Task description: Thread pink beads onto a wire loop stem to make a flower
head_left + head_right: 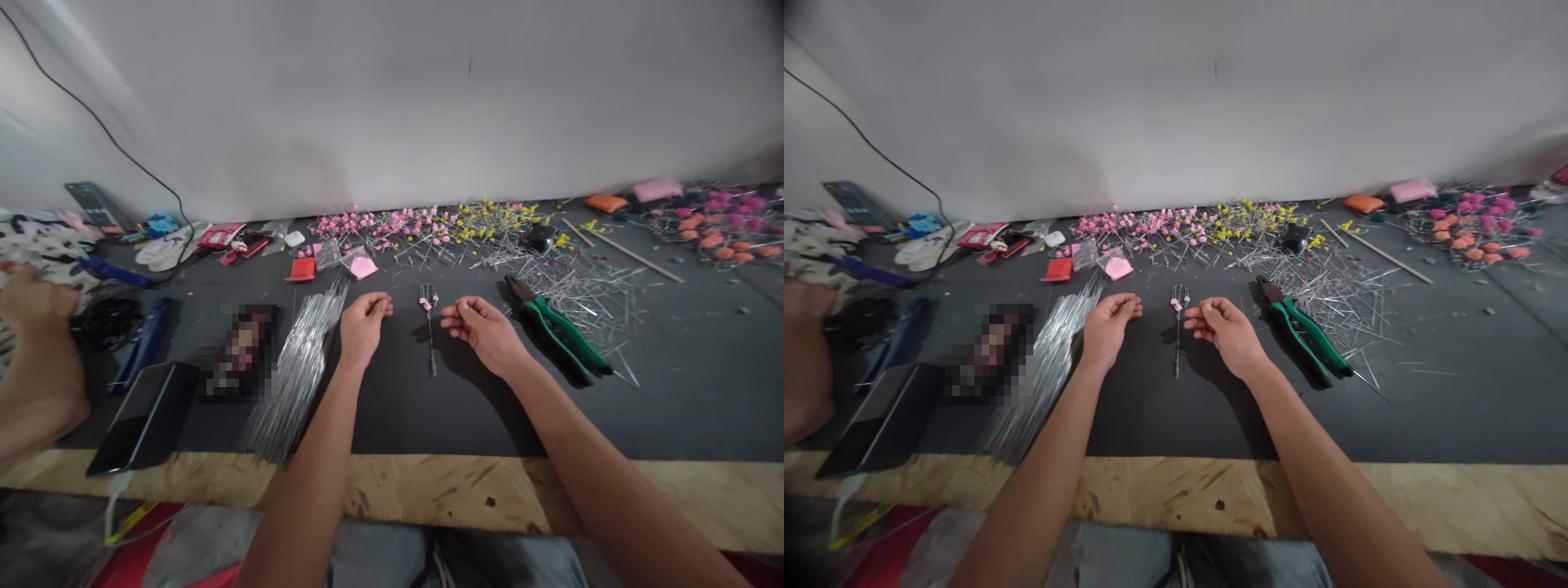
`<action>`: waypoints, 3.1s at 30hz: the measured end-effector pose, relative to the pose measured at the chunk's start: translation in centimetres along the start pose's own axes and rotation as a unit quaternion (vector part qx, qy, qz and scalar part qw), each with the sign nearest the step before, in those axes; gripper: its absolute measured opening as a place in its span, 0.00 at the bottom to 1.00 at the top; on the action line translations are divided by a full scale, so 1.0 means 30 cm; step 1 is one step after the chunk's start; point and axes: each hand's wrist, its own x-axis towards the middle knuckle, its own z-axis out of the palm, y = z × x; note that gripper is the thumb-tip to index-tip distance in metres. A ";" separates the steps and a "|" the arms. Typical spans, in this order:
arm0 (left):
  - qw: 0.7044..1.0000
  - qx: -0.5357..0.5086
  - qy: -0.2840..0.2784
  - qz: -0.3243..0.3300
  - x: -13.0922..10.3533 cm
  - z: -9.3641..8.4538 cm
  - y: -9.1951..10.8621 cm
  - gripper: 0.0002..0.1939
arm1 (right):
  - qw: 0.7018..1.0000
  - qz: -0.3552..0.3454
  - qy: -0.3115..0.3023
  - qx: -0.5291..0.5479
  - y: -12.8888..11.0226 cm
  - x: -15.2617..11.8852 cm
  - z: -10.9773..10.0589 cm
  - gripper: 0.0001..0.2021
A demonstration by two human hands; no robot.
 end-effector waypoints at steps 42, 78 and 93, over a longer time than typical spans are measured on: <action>0.935 0.192 -0.140 0.264 -0.140 0.099 0.100 0.09 | 0.972 -0.074 -0.049 -0.217 0.024 -0.009 0.006 0.13; 0.786 0.575 -0.155 0.165 -0.389 -0.062 0.092 0.24 | 0.997 -0.031 0.003 -0.071 0.022 -0.006 0.007 0.13; 0.808 0.573 -0.071 0.122 -0.256 0.018 0.062 0.30 | 0.998 -0.029 0.010 -0.063 0.022 -0.003 0.009 0.13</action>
